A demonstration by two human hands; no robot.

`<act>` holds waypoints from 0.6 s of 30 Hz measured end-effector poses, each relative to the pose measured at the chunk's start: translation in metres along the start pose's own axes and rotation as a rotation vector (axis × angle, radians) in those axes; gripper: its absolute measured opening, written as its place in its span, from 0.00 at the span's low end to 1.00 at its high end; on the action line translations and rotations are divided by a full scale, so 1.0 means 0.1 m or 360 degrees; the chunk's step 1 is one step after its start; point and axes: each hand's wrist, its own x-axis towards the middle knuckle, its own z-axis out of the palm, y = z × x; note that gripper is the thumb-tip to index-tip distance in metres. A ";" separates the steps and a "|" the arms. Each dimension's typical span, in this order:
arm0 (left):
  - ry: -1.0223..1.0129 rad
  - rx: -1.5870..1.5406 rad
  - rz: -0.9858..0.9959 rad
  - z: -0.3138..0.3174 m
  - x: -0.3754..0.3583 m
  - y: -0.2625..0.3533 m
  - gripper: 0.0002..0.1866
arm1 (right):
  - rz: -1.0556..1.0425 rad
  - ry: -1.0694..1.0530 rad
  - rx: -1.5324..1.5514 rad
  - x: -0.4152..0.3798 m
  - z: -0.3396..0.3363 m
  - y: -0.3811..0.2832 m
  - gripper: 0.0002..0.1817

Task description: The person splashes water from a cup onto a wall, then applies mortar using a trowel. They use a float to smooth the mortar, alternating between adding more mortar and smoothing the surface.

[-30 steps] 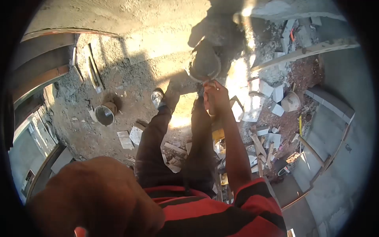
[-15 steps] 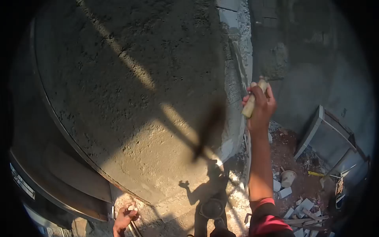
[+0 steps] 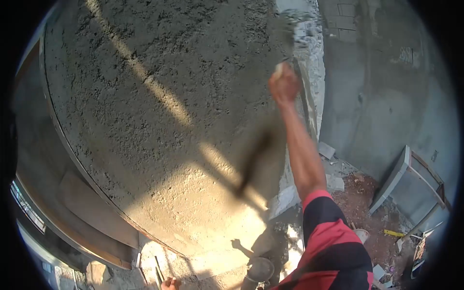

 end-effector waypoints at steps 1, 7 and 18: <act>-0.0047 -0.0193 0.0070 0.29 0.12 0.00 0.19 | -0.0270 -0.0192 0.0348 -0.89 0.13 -0.07 0.13; -0.0513 -0.0653 -0.0095 0.97 -1.02 -1.00 0.22 | 0.0481 -0.2364 0.1045 -5.97 -1.67 -0.32 0.29; -0.1153 -0.0036 -0.2145 1.24 -3.17 -1.16 0.33 | 0.0219 -0.3406 -0.0323 -9.77 -3.17 2.59 0.24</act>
